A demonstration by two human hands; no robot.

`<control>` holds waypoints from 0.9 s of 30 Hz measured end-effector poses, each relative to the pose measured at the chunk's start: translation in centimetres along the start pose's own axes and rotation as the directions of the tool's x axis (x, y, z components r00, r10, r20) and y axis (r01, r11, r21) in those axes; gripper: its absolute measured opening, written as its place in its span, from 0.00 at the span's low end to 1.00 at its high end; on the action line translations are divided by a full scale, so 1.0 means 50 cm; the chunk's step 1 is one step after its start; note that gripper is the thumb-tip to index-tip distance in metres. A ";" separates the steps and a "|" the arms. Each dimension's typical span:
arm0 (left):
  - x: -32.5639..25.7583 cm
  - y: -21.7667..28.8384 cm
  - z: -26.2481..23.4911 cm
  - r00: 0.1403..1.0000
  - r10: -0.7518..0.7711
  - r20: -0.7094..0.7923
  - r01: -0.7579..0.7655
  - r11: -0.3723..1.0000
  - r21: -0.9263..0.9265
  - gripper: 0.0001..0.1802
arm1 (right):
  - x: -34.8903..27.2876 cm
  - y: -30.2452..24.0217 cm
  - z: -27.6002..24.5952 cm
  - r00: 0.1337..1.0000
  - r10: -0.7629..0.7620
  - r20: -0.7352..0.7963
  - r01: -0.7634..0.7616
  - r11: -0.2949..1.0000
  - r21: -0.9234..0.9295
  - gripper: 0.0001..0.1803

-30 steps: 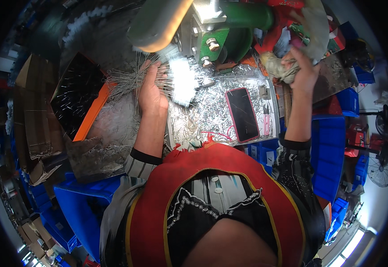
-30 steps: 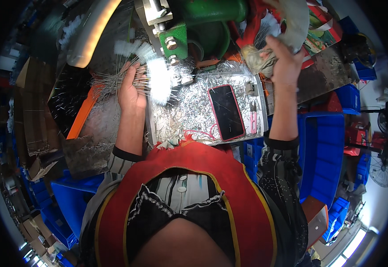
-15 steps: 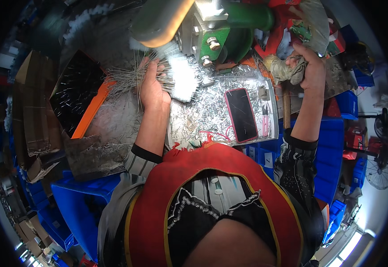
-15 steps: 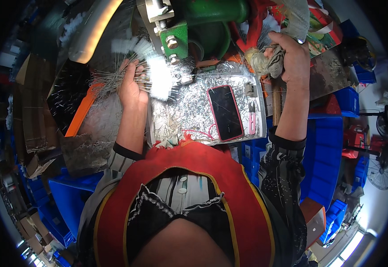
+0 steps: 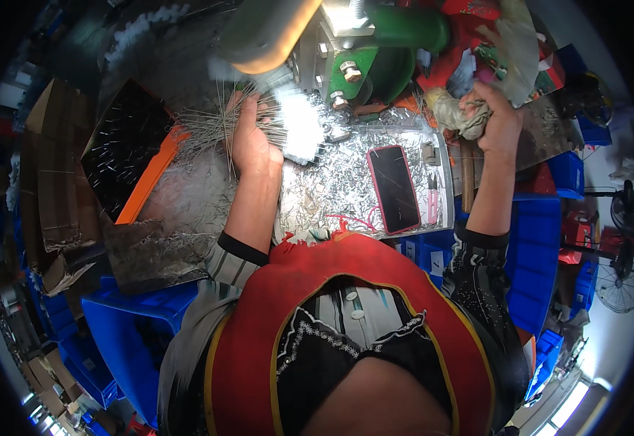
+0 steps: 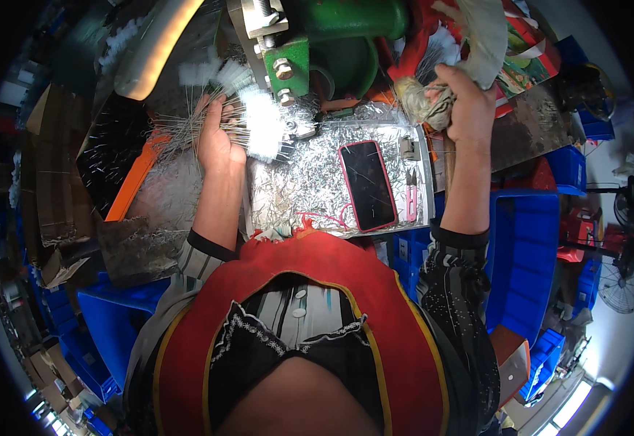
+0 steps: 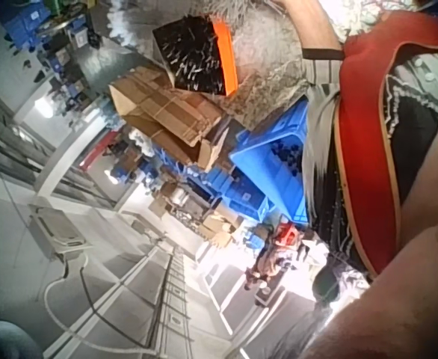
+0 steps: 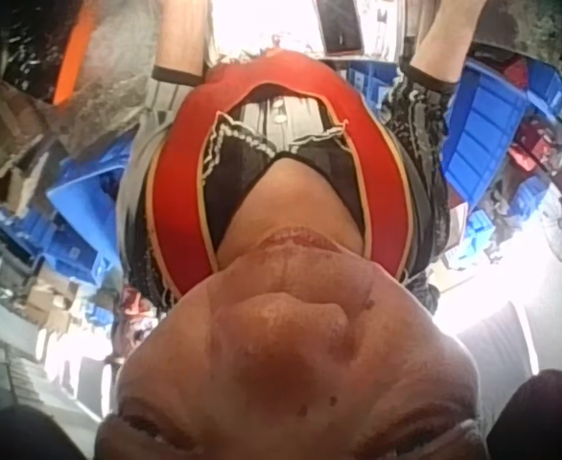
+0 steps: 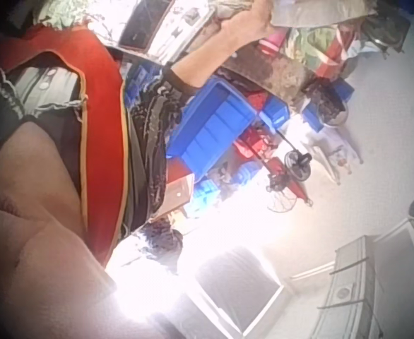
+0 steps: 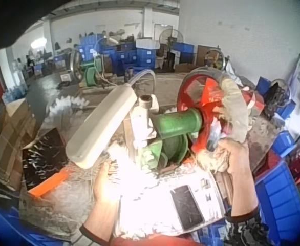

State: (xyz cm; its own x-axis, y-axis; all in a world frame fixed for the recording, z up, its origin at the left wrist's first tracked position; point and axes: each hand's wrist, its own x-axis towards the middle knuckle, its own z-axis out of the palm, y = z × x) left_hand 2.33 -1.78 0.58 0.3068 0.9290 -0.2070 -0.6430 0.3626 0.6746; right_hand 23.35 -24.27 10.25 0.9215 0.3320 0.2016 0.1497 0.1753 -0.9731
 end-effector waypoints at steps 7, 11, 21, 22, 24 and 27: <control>-0.002 -0.001 0.011 0.998 0.004 -0.056 -0.005 1.000 -0.013 0.17 | 0.008 -0.023 0.009 0.998 0.039 0.050 -0.042 0.998 0.041 0.05; -0.010 0.003 0.025 0.998 -0.010 -0.068 0.012 0.999 0.033 0.17 | -0.013 0.097 0.013 0.912 -0.404 0.078 0.394 0.912 0.113 0.04; 0.007 0.005 0.017 0.988 -0.049 -0.143 0.033 0.994 -0.108 0.14 | 0.005 -0.024 -0.001 0.999 0.027 0.029 -0.026 1.000 -0.006 0.06; 0.013 0.003 0.017 0.990 -0.034 -0.137 0.019 0.994 -0.111 0.13 | 0.012 -0.037 -0.002 0.994 0.098 0.041 -0.098 0.995 -0.005 0.06; 0.016 0.003 0.017 0.991 -0.018 -0.131 0.003 0.994 -0.112 0.13 | 0.030 -0.047 -0.008 0.978 0.176 0.109 -0.177 0.984 -0.009 0.07; 0.015 0.003 0.036 0.983 -0.041 -0.177 0.024 0.995 -0.097 0.16 | 0.020 -0.089 0.002 0.975 0.188 0.115 -0.184 0.982 -0.049 0.07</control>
State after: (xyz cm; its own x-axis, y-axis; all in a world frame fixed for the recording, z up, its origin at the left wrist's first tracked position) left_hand 3.73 -1.15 1.79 0.2039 0.9118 -0.3565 -0.7008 0.3902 0.5972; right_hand 23.60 -24.65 14.81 0.8856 0.4636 0.0264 -0.0047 0.0658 -0.9978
